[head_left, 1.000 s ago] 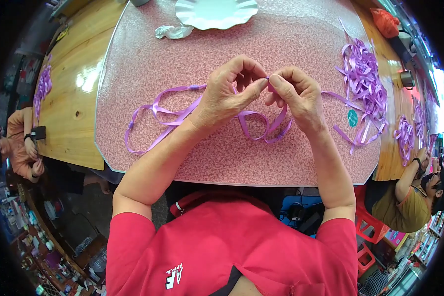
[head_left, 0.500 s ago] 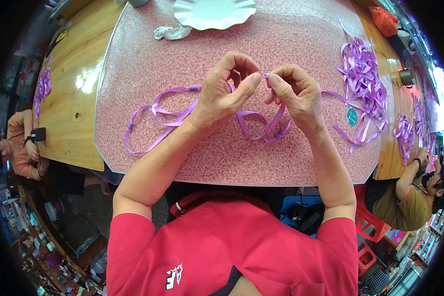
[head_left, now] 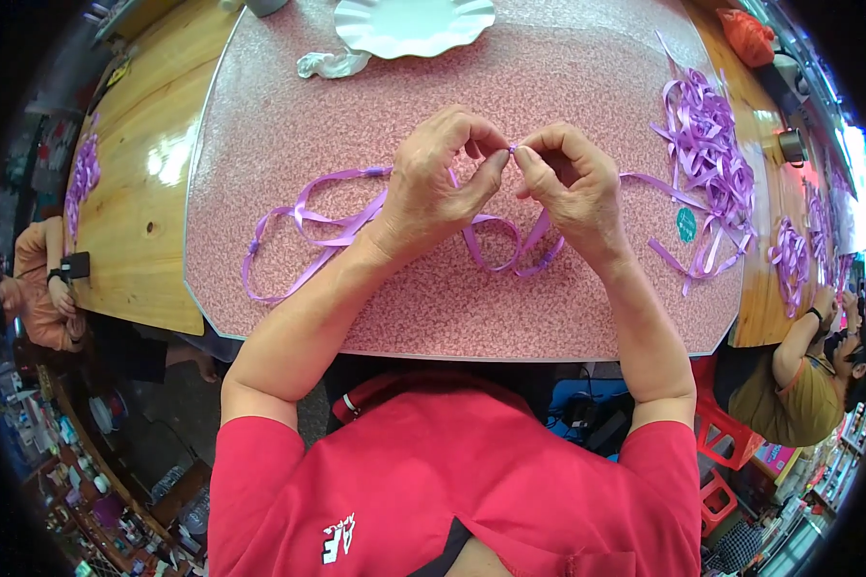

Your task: Tying purple ribbons into decorative bows or knots on a workbench.

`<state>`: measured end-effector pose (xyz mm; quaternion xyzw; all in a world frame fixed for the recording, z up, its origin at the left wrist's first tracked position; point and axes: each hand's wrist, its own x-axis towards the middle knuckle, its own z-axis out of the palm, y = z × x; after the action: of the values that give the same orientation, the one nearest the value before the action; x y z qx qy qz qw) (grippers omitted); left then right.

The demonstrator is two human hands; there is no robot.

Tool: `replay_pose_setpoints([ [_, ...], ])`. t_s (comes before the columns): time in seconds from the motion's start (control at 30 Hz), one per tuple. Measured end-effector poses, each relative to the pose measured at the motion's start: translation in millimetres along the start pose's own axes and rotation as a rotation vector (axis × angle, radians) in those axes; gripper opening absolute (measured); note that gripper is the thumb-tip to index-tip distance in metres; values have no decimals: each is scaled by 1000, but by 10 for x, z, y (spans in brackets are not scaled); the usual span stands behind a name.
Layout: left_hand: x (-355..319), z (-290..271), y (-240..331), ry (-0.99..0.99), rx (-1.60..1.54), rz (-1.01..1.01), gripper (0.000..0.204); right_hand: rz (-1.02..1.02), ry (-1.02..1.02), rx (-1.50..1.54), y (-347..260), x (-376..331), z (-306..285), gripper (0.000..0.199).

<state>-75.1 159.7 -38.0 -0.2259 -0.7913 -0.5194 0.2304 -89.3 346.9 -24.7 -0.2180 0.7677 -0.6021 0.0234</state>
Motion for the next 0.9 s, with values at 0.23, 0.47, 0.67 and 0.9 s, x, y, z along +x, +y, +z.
replay_pose_setpoints([
  [0.23, -7, -6, -17, -38, 108, 55, 15, -256, 37, -290, 19, 31, 1, 5],
  [0.47, -36, -25, -26, -48, 45, 16, 13, -189, 6, -260, -5, 2, 35, 6],
  [0.67, -48, -51, -25, -73, -162, -198, 8, 59, -28, -37, -46, -22, 27, 9],
  [0.9, -65, -70, -66, -119, -527, -520, 4, 42, -12, 104, -36, -15, 24, 11],
])
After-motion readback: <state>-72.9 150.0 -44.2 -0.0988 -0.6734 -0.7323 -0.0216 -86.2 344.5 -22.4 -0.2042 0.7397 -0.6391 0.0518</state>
